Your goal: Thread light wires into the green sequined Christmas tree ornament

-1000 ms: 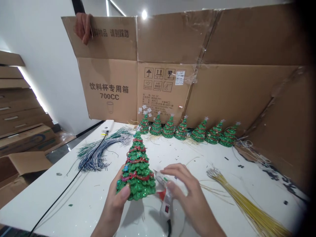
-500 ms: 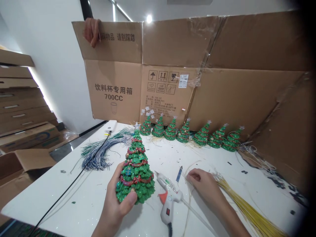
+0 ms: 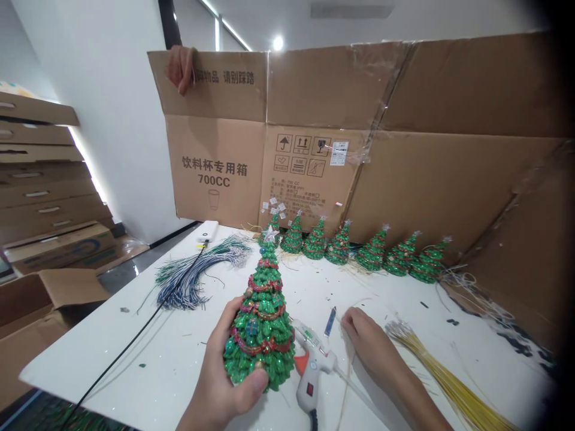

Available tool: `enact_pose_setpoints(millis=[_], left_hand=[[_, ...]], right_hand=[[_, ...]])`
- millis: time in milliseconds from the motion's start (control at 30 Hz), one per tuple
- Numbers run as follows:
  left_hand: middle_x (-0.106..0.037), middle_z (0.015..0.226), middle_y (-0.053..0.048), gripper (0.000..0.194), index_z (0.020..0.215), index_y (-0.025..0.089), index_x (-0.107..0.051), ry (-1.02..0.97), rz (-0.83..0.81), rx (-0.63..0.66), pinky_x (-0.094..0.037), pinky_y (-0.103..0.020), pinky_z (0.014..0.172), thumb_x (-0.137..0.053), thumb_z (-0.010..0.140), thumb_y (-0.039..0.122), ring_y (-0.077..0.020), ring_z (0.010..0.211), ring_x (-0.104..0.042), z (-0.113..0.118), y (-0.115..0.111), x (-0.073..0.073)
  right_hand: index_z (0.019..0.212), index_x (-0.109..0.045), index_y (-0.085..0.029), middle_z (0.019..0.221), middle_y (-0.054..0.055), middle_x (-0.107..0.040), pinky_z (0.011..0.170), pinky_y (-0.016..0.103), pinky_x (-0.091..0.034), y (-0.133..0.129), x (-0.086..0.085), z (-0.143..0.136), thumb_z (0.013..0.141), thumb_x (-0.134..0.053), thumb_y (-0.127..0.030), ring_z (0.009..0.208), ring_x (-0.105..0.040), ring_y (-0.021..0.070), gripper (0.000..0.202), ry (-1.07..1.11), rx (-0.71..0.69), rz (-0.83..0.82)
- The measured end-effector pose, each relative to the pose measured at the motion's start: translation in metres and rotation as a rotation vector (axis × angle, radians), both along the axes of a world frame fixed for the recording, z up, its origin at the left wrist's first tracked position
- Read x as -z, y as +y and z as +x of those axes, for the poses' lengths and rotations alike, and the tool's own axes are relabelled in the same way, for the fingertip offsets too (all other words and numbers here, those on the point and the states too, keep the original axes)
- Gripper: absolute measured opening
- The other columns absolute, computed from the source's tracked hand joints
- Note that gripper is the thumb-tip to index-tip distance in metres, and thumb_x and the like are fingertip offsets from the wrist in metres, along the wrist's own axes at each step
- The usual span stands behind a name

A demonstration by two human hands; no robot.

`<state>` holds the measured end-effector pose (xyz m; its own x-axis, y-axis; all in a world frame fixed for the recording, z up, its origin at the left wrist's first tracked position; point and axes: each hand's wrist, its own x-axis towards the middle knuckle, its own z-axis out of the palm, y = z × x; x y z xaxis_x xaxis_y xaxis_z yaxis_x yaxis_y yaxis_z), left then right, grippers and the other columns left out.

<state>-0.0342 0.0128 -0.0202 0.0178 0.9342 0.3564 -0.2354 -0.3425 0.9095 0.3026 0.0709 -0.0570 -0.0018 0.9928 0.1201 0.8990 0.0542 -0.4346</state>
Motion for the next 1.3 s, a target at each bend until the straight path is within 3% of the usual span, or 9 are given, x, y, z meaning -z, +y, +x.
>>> enact_pose_setpoints(millis=[167,367,600,733,833,1033,1133,1233,1300], left_hand=[[-0.063,0.143,-0.016,0.091,0.150,0.020,-0.048,-0.069,0.053,0.019,-0.054,-0.046,0.108,-0.084,0.072,0.050,-0.0427,0.132,-0.060,0.003,0.000,-0.004],[-0.057,0.152,-0.015,0.101,0.149,0.022,-0.051,-0.310,-0.033,-0.035,-0.046,-0.054,0.115,-0.086,0.063,0.061,-0.0480,0.140,-0.051,0.009,-0.009,-0.006],[-0.050,0.159,-0.013,0.108,0.153,0.024,-0.046,-0.352,-0.068,-0.012,-0.044,-0.058,0.117,-0.085,0.061,0.065,-0.0491,0.146,-0.044,0.007,-0.012,0.001],[-0.047,0.162,-0.013,0.106,0.151,0.026,-0.047,-0.353,-0.091,-0.027,-0.048,-0.058,0.114,-0.087,0.060,0.061,-0.0495,0.142,-0.049,0.007,-0.012,0.002],[-0.049,0.160,-0.014,0.106,0.152,0.025,-0.047,-0.356,-0.086,-0.011,-0.047,-0.059,0.114,-0.088,0.061,0.061,-0.0500,0.142,-0.049,0.010,-0.016,0.001],[-0.046,0.163,-0.009,0.095,0.155,0.032,-0.046,-0.440,-0.082,0.102,-0.048,-0.065,0.111,-0.076,0.072,0.067,-0.0495,0.147,-0.043,0.011,-0.015,0.020],[-0.057,0.153,-0.011,0.107,0.154,0.032,-0.048,-0.476,0.013,0.198,-0.051,-0.069,0.104,-0.081,0.059,0.070,-0.0534,0.141,-0.049,0.008,-0.007,0.027],[-0.052,0.158,-0.011,0.099,0.154,0.030,-0.048,-0.477,-0.079,0.173,-0.046,-0.065,0.112,-0.078,0.067,0.066,-0.0505,0.146,-0.043,0.009,-0.006,0.018],[-0.051,0.158,-0.011,0.101,0.151,0.028,-0.052,-0.440,-0.122,0.173,-0.045,-0.064,0.114,-0.083,0.062,0.064,-0.0511,0.147,-0.041,0.012,-0.009,0.007]], right_hand=[[0.080,-0.042,-0.027,0.085,0.004,-0.063,0.071,0.035,-0.038,0.001,-0.008,-0.003,0.100,-0.035,-0.034,0.079,-0.059,0.0233,0.022,-0.001,0.026,0.026],[0.085,-0.038,-0.028,0.073,0.002,-0.059,0.062,0.034,-0.031,0.010,-0.033,-0.008,0.100,-0.037,-0.038,0.063,-0.052,0.0219,0.018,0.021,0.136,0.110],[0.096,-0.045,-0.027,0.087,0.004,-0.064,0.068,0.034,-0.039,0.019,-0.111,-0.023,0.101,-0.039,-0.044,0.073,-0.056,0.0214,0.019,0.203,0.130,0.331],[0.094,-0.054,-0.026,0.083,0.001,-0.062,0.059,0.029,-0.038,0.006,-0.165,-0.049,0.099,-0.053,-0.049,0.066,-0.049,0.0164,0.024,0.575,-0.047,0.372],[0.091,-0.060,-0.025,0.081,0.001,-0.061,0.061,0.029,-0.039,-0.005,-0.191,-0.070,0.098,-0.060,-0.046,0.066,-0.046,0.0154,0.022,0.722,-0.181,0.312],[0.100,-0.068,-0.024,0.086,0.002,-0.064,0.066,0.030,-0.042,-0.010,-0.194,-0.096,0.101,-0.059,-0.042,0.073,-0.053,0.0164,0.020,0.835,-0.383,0.076],[0.100,-0.069,-0.024,0.086,0.002,-0.061,0.067,0.030,-0.043,-0.009,-0.188,-0.104,0.104,-0.053,-0.041,0.074,-0.053,0.0162,0.024,0.859,-0.436,-0.019],[0.101,-0.069,-0.024,0.087,0.001,-0.058,0.069,0.029,-0.043,-0.008,-0.185,-0.108,0.106,-0.048,-0.044,0.076,-0.054,0.0159,0.029,0.848,-0.470,-0.095],[0.101,-0.069,-0.024,0.087,0.001,-0.057,0.070,0.029,-0.043,-0.007,-0.185,-0.109,0.105,-0.049,-0.045,0.077,-0.053,0.0160,0.029,0.831,-0.494,-0.123]])
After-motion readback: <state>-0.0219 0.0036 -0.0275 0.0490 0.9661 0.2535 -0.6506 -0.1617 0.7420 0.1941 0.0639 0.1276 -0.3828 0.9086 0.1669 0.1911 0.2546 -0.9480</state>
